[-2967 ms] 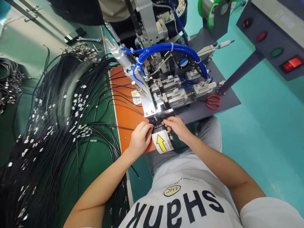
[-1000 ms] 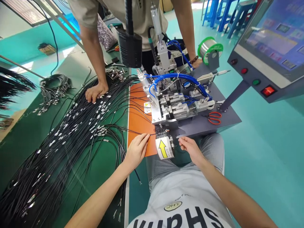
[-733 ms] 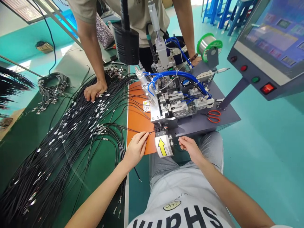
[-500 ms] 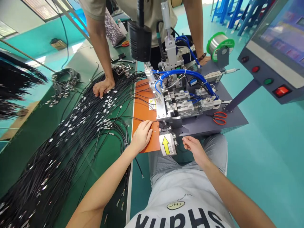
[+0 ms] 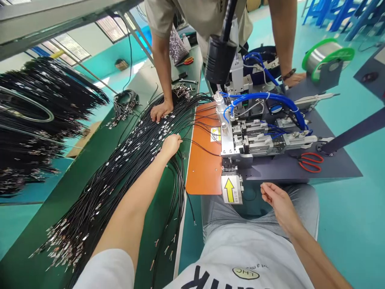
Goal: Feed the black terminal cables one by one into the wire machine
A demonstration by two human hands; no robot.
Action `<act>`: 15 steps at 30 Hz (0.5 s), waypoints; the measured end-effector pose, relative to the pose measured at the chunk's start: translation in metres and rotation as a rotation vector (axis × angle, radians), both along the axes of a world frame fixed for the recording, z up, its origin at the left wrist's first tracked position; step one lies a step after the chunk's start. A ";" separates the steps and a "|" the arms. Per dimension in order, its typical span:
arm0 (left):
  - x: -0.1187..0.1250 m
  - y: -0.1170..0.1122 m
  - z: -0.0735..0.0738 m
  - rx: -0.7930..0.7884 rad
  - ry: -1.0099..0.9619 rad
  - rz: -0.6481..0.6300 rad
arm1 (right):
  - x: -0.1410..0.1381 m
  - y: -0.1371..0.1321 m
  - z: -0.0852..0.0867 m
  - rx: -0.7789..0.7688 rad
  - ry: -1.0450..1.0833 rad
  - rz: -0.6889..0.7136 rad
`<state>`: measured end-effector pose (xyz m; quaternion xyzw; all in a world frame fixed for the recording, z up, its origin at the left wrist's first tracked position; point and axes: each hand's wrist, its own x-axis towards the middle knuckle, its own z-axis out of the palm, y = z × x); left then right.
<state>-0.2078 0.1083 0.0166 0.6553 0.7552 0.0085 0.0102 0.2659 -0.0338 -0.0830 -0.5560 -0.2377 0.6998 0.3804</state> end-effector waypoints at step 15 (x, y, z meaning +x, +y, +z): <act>0.028 -0.067 0.038 -0.088 -0.095 -0.442 | 0.005 0.005 0.018 0.060 -0.113 0.045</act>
